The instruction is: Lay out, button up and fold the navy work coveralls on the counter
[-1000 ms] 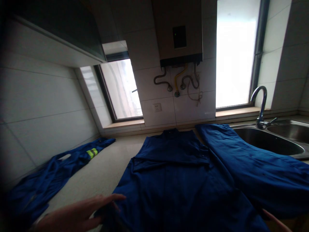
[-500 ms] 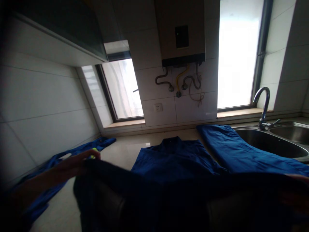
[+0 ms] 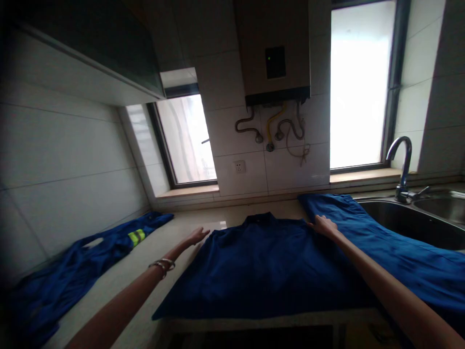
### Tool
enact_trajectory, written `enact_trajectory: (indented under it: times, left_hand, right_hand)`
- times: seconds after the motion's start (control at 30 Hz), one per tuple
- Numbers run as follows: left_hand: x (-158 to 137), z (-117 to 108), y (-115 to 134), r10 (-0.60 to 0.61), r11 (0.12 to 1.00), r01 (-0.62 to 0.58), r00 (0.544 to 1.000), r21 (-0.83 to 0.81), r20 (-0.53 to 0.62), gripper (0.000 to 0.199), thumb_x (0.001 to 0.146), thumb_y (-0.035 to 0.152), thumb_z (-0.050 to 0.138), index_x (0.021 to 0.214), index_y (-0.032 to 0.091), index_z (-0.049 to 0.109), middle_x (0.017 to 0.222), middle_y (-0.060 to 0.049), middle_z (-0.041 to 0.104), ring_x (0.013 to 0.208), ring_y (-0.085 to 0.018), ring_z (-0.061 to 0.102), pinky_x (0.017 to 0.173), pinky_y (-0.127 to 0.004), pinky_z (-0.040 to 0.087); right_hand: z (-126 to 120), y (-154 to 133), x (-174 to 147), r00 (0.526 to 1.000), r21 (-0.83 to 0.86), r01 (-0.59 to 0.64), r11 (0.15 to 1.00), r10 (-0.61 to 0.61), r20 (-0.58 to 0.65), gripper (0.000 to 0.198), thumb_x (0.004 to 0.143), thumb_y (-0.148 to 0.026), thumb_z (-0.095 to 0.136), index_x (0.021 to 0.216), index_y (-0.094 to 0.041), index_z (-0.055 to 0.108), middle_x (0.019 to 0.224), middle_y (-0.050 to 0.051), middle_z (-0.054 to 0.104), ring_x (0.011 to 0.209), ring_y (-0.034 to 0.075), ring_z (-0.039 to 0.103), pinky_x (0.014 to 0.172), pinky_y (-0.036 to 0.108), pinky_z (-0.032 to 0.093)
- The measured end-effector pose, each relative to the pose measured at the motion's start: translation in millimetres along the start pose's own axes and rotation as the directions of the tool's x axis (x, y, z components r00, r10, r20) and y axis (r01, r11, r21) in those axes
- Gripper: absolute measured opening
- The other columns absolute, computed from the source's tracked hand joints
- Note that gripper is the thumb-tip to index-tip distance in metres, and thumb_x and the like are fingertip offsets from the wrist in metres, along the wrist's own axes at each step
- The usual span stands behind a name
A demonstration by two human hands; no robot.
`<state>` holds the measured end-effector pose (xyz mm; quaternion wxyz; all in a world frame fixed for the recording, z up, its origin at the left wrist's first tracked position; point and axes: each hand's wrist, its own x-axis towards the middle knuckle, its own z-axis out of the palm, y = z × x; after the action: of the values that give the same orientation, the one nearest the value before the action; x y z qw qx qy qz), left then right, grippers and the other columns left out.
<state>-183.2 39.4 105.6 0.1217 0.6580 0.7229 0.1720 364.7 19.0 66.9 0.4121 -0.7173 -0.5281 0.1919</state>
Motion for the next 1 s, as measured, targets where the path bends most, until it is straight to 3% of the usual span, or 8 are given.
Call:
enact_trajectory:
  times: [0.1,0.2,0.3,0.43,0.53,0.67,0.83,1.0]
  left_hand:
    - [7,25,-17,0.001,0.999,-0.001,1.000,0.045,-0.005,0.041,0.082,0.044,0.050,0.095,0.007,0.060,0.102,-0.019,0.065,0.097,-0.028,0.061,0.075,-0.028,0.045]
    - [17,37,-26,0.041,0.998,-0.039,0.998,0.050,-0.049,0.055,0.078,0.054,0.051,0.106,0.007,0.059,0.109,-0.019,0.063,0.106,-0.028,0.057,0.081,-0.028,0.043]
    - [28,42,-32,0.099,0.995,-0.100,0.994,-0.004,-0.048,0.064,0.069,0.059,0.059,0.109,0.008,0.060,0.095,-0.014,0.067,0.095,-0.027,0.061,0.074,-0.027,0.044]
    - [36,36,-43,0.142,0.981,-0.129,0.987,-0.145,0.082,0.053,0.065,0.054,0.064,0.094,0.010,0.067,0.068,-0.006,0.065,0.069,-0.020,0.061,0.059,-0.024,0.042]
    - [33,19,-49,0.150,0.930,-0.076,0.972,-0.359,0.183,0.044,0.062,0.047,0.066,0.084,0.009,0.067,0.061,-0.002,0.061,0.060,-0.016,0.057,0.054,-0.023,0.041]
    - [21,0,-45,0.071,0.823,0.067,0.973,-0.564,0.219,0.034,0.060,0.035,0.067,0.084,0.010,0.064,0.064,-0.001,0.062,0.060,-0.015,0.058,0.056,-0.024,0.046]
    - [17,2,-30,-0.085,0.833,0.131,0.990,-0.537,0.109,0.017,0.071,0.026,0.056,0.081,0.012,0.060,0.066,-0.003,0.063,0.062,-0.017,0.061,0.056,-0.026,0.049]
    - [32,12,-18,-0.119,0.905,0.079,0.990,-0.418,-0.070,0.021,0.082,0.026,0.046,0.084,0.011,0.060,0.082,-0.012,0.068,0.083,-0.023,0.064,0.067,-0.027,0.048]
  right_hand:
    - [12,21,3,0.992,-0.309,0.128,0.942,-0.115,0.059,0.026,0.071,-0.035,0.069,0.085,-0.013,0.064,0.106,0.019,0.057,0.104,0.034,0.053,0.084,0.041,0.038]
    - [16,34,7,0.957,-0.533,0.291,0.794,-0.246,0.155,0.041,0.083,-0.051,0.050,0.104,-0.018,0.062,0.109,0.015,0.055,0.099,0.028,0.056,0.082,0.036,0.042]
    - [19,45,11,0.913,-0.536,0.407,0.740,-0.352,0.207,0.055,0.081,-0.060,0.047,0.111,-0.016,0.060,0.106,0.015,0.056,0.094,0.027,0.058,0.082,0.034,0.043]
    - [18,58,22,0.846,-0.454,0.534,0.714,-0.449,0.289,0.047,0.082,-0.045,0.049,0.116,-0.014,0.058,0.103,0.014,0.061,0.091,0.024,0.060,0.081,0.030,0.044]
    - [15,64,32,0.841,-0.417,0.541,0.731,-0.460,0.286,0.042,0.083,-0.037,0.046,0.115,-0.013,0.059,0.098,0.012,0.064,0.087,0.022,0.061,0.079,0.029,0.045]
    - [20,65,35,0.840,-0.426,0.541,0.725,-0.450,0.302,0.045,0.077,-0.043,0.055,0.109,-0.012,0.063,0.098,0.013,0.064,0.087,0.023,0.061,0.080,0.029,0.045]
    - [20,55,45,0.879,-0.343,0.474,0.811,-0.415,0.234,0.033,0.077,-0.026,0.053,0.106,-0.017,0.064,0.098,0.009,0.066,0.092,0.023,0.061,0.082,0.030,0.046]
    - [12,38,63,0.945,-0.272,0.295,0.916,-0.321,-0.058,0.036,0.082,-0.024,0.046,0.115,-0.014,0.057,0.095,0.010,0.066,0.083,0.022,0.063,0.072,0.030,0.048]
